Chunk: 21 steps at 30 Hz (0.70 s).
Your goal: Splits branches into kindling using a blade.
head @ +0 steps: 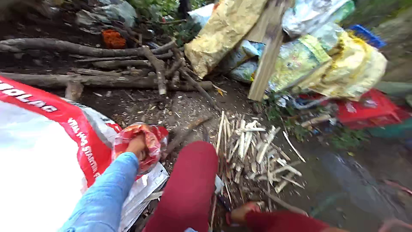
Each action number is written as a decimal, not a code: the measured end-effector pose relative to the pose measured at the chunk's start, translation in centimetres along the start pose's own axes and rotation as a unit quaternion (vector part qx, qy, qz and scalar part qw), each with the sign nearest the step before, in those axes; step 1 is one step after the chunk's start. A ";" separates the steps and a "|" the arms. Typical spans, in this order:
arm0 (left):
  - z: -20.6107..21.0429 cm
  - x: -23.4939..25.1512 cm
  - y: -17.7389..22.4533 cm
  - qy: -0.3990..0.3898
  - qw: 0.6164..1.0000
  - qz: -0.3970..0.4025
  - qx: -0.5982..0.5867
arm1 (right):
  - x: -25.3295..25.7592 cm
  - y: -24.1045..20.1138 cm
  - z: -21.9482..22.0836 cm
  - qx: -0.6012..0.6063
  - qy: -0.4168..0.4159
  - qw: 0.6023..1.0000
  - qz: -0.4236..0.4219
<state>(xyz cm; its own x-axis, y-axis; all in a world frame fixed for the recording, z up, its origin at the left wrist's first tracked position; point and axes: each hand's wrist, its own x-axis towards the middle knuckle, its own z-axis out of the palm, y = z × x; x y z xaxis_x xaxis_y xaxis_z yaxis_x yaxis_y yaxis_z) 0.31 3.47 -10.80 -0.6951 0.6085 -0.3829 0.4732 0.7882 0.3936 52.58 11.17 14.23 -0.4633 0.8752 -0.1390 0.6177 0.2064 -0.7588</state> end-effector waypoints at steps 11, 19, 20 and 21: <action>-2.7 0.4 -1.8 -0.027 0.996 0.050 -0.070 | -11.0 11.1 -0.4 -0.047 0.336 0.929 0.147; -1.3 -8.8 -3.1 0.113 0.946 0.136 -0.271 | -12.0 12.6 -3.7 0.060 0.450 0.883 0.120; -1.2 -9.7 -2.6 0.128 0.940 0.142 -0.283 | -11.3 12.5 -4.3 0.071 0.455 0.882 0.105; -1.2 -10.5 -1.9 0.138 0.934 0.152 -0.292 | -10.4 12.4 -4.7 0.080 0.452 0.884 0.088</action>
<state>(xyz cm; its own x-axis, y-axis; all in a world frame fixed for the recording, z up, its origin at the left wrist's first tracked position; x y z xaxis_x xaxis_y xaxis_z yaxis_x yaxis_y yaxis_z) 6.08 -4.56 -6.57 -0.7278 0.6856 0.0187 0.3512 0.3491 0.8688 68.03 6.73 9.26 0.3737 0.8942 0.2463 0.4980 0.0306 -0.8667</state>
